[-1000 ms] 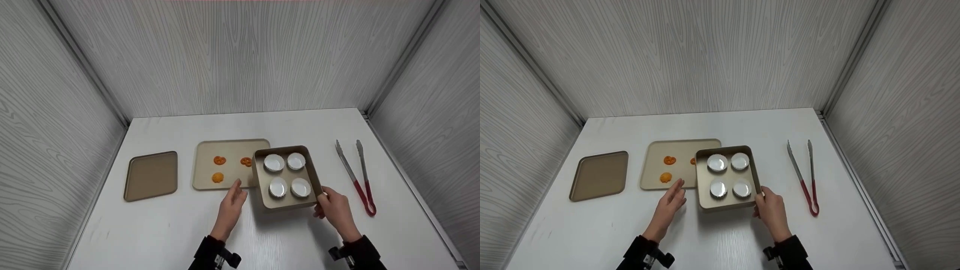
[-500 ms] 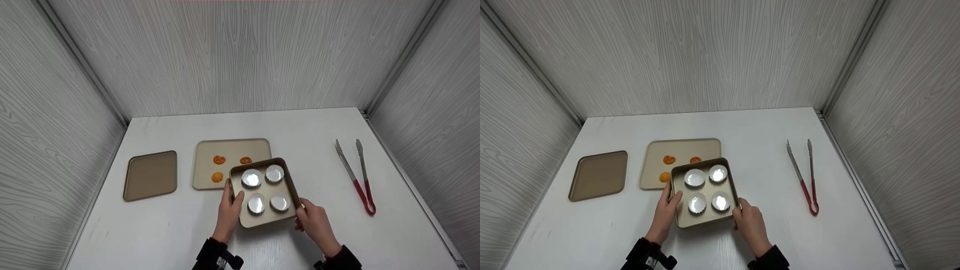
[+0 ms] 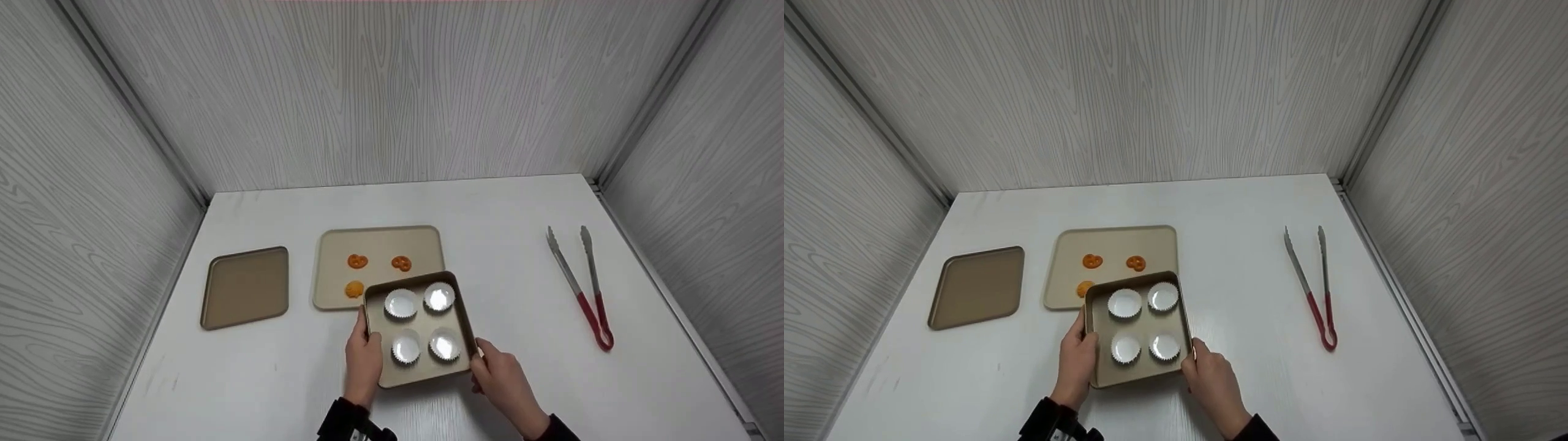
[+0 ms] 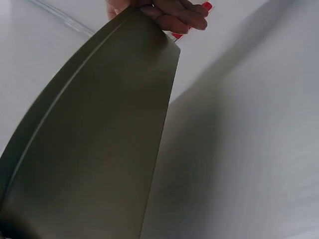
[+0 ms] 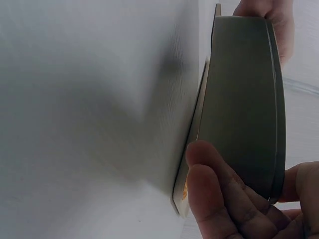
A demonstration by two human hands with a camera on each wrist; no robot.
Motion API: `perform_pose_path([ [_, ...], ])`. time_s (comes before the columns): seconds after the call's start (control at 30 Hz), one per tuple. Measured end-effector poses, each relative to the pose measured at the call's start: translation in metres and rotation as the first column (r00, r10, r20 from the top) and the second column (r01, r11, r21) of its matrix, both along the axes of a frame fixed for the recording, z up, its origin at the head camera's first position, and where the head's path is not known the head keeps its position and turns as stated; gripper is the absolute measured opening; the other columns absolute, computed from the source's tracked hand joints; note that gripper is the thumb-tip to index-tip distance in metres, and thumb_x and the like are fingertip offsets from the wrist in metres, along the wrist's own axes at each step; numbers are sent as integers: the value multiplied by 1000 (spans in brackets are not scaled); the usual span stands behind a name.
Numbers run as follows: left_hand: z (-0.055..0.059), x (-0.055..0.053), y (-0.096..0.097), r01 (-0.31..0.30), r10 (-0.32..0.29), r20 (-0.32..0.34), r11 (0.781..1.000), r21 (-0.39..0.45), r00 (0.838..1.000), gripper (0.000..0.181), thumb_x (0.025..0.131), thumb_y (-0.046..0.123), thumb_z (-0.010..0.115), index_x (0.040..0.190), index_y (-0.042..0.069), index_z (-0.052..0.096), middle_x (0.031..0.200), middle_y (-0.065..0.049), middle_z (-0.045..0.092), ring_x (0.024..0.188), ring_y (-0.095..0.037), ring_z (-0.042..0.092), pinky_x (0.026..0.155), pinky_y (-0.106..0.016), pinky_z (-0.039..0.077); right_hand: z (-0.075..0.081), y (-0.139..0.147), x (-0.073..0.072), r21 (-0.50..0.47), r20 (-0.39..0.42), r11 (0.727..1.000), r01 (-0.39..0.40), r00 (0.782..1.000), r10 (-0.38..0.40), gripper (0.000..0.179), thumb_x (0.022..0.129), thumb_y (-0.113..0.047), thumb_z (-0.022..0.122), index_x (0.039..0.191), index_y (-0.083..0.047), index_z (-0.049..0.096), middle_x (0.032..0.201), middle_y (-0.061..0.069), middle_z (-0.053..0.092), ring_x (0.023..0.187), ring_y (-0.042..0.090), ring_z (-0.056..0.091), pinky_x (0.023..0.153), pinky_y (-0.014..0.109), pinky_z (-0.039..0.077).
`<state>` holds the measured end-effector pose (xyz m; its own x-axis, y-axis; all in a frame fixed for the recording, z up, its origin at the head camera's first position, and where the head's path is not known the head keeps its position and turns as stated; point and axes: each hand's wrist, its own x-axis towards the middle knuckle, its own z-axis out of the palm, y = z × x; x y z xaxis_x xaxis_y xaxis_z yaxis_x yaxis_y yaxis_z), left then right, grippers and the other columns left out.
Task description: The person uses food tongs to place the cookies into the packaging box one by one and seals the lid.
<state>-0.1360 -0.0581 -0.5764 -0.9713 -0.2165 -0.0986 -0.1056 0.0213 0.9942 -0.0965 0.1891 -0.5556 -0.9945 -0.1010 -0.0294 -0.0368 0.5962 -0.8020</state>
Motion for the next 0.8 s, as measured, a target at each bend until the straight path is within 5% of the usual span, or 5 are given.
perform_pose_path([
  [0.3, -4, 7, 0, -29, 31, 20, 996, -82, 999, 67, 96, -8, 41, 161, 2, 27, 164, -17, 29, 152, -31, 26, 123, -48, 26, -4, 3, 7, 70, 1, 997, -45, 999, 45, 38, 99, -7, 53, 133, 8, 61, 66, -1, 66, 52, 8, 61, 48, 21, 48],
  [0.53, -10, 15, -2, 7, -3, 31, 992, -128, 1000, 64, 98, -5, 42, 160, -1, 26, 165, -17, 29, 133, -31, 45, 103, -41, 39, 3, 20, 2, 185, -61, 983, -14, 998, 25, 32, 101, -19, 63, 126, -1, 71, 61, -14, 60, 50, 0, 45, 48, 20, 39],
  [0.7, -14, 19, -1, 15, -6, 61, 989, -150, 998, 64, 98, -4, 43, 160, -1, 26, 165, -18, 28, 132, -31, 46, 102, -42, 39, 12, 50, -14, 200, -186, 977, 75, 982, -38, 29, 100, -15, 65, 125, -1, 72, 69, -9, 67, 52, 3, 44, 50, 22, 38],
  [0.8, -17, 20, -1, 15, -4, 83, 991, -136, 997, 64, 99, -3, 43, 161, 1, 26, 166, -16, 27, 131, -30, 44, 104, -42, 37, 12, 75, -27, 222, -337, 965, 137, 940, -56, 27, 98, -8, 66, 123, 0, 73, 81, -1, 76, 56, 2, 50, 52, 22, 43],
])
